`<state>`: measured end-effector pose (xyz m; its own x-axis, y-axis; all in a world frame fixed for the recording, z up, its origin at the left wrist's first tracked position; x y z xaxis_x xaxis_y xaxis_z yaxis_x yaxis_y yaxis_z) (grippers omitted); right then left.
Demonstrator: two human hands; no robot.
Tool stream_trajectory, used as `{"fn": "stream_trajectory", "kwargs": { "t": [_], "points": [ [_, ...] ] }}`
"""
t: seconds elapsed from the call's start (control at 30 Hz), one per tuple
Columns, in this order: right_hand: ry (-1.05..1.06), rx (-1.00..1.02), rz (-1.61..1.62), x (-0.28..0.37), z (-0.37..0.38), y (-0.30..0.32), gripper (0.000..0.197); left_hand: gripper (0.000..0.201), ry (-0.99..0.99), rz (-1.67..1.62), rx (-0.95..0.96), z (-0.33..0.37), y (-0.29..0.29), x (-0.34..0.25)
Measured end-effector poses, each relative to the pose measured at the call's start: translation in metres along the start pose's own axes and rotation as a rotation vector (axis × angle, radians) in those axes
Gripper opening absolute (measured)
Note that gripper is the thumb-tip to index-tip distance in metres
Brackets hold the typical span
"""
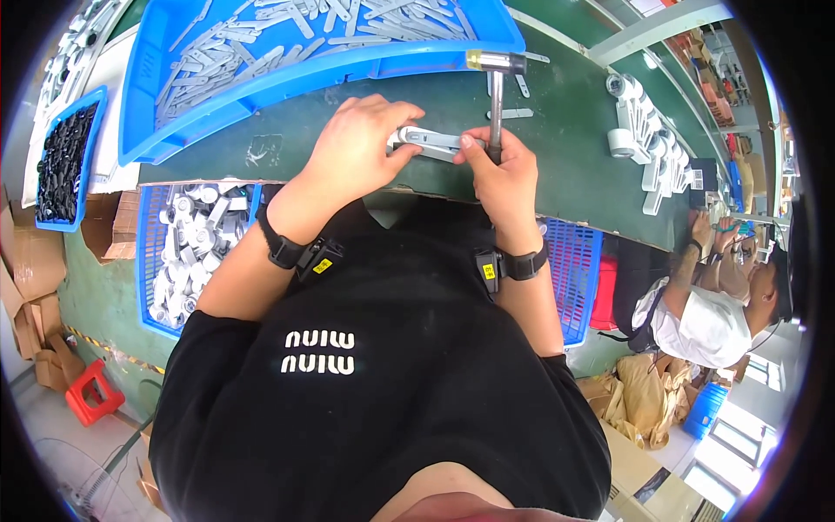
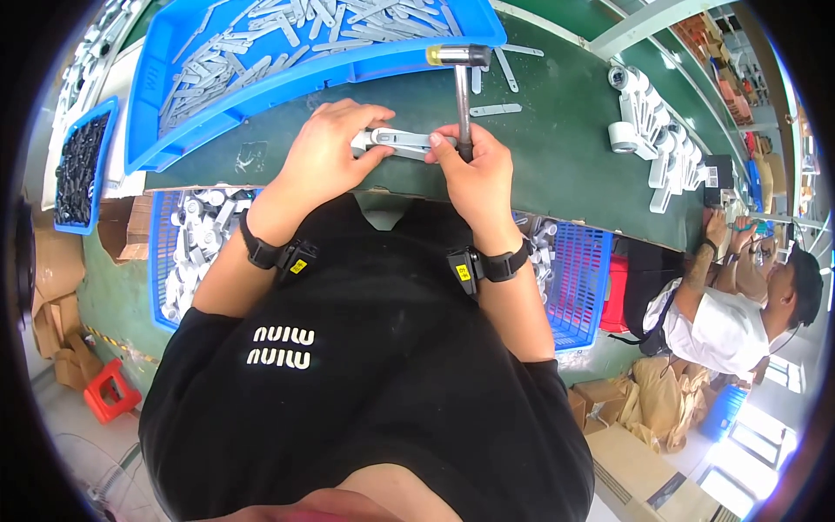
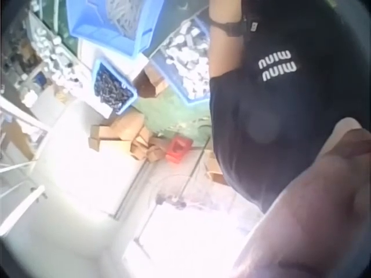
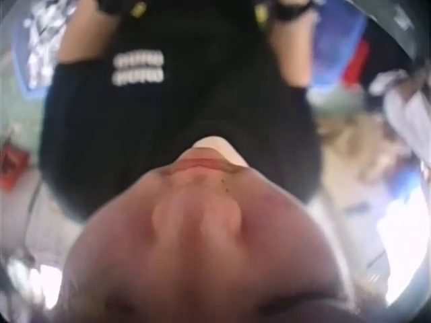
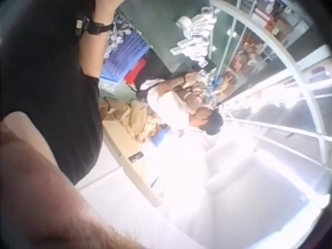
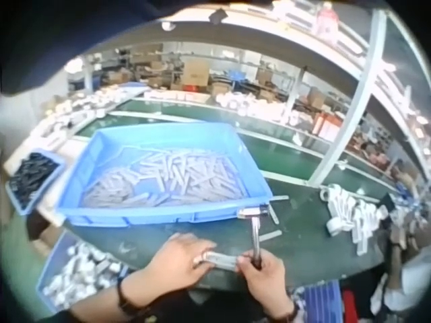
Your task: Assembling small components by hammering a metal clip into a plastic housing.
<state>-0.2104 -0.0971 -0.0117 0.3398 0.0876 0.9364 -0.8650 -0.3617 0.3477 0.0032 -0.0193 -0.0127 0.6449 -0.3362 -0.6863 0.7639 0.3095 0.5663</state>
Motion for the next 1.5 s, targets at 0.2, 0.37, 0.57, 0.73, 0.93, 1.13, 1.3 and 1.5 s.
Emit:
{"fn": "stream_trajectory", "kwargs": {
  "t": [0.2, 0.37, 0.57, 0.73, 0.93, 1.13, 1.3, 1.5],
  "points": [
    [-0.009, -0.019, -0.026, 0.002, 0.001, -0.005, 0.014, 0.04, 0.019, 0.034, 0.003, -0.002, -0.003, 0.002],
    [0.025, -0.05, -0.088, 0.005, -0.001, -0.005, 0.013, 0.033, -0.039, -0.053, -0.074, -0.003, -0.004, 0.006],
    [0.077, -0.08, -0.19, 0.001, 0.0, -0.005, 0.013, 0.024, -0.128, -0.031, -0.092, -0.007, -0.006, 0.014],
    [0.047, -0.075, -0.245, -0.002, 0.005, -0.002, 0.017, 0.021, -0.138, -0.019, -0.086, -0.006, -0.006, 0.013],
    [0.031, -0.097, -0.355, 0.004, 0.004, -0.001, 0.021, 0.019, -0.155, -0.007, -0.079, -0.005, -0.007, 0.015],
    [0.053, -0.113, -0.363, 0.004, 0.004, -0.001, 0.021, 0.018, -0.121, 0.032, -0.029, -0.001, -0.005, 0.01],
    [0.056, -0.113, -0.344, 0.003, 0.003, -0.003, 0.021, 0.014, -0.105, -0.037, -0.033, -0.002, -0.004, 0.011],
    [0.042, -0.152, -0.29, -0.002, 0.002, -0.004, 0.021, 0.008, 0.014, -0.054, -0.036, -0.001, -0.006, 0.01]
  ]
}}
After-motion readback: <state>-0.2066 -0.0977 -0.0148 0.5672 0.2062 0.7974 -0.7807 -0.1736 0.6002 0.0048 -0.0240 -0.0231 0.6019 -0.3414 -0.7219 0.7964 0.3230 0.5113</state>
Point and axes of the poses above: each hand's wrist, its own z-axis towards the middle knuckle, its own y-axis out of the back of the hand, x = y × z, the point moved 2 cm from there along z, towards the middle knuckle, and after that the axes turned 9 degrees about -z, right-handed, at the moved point
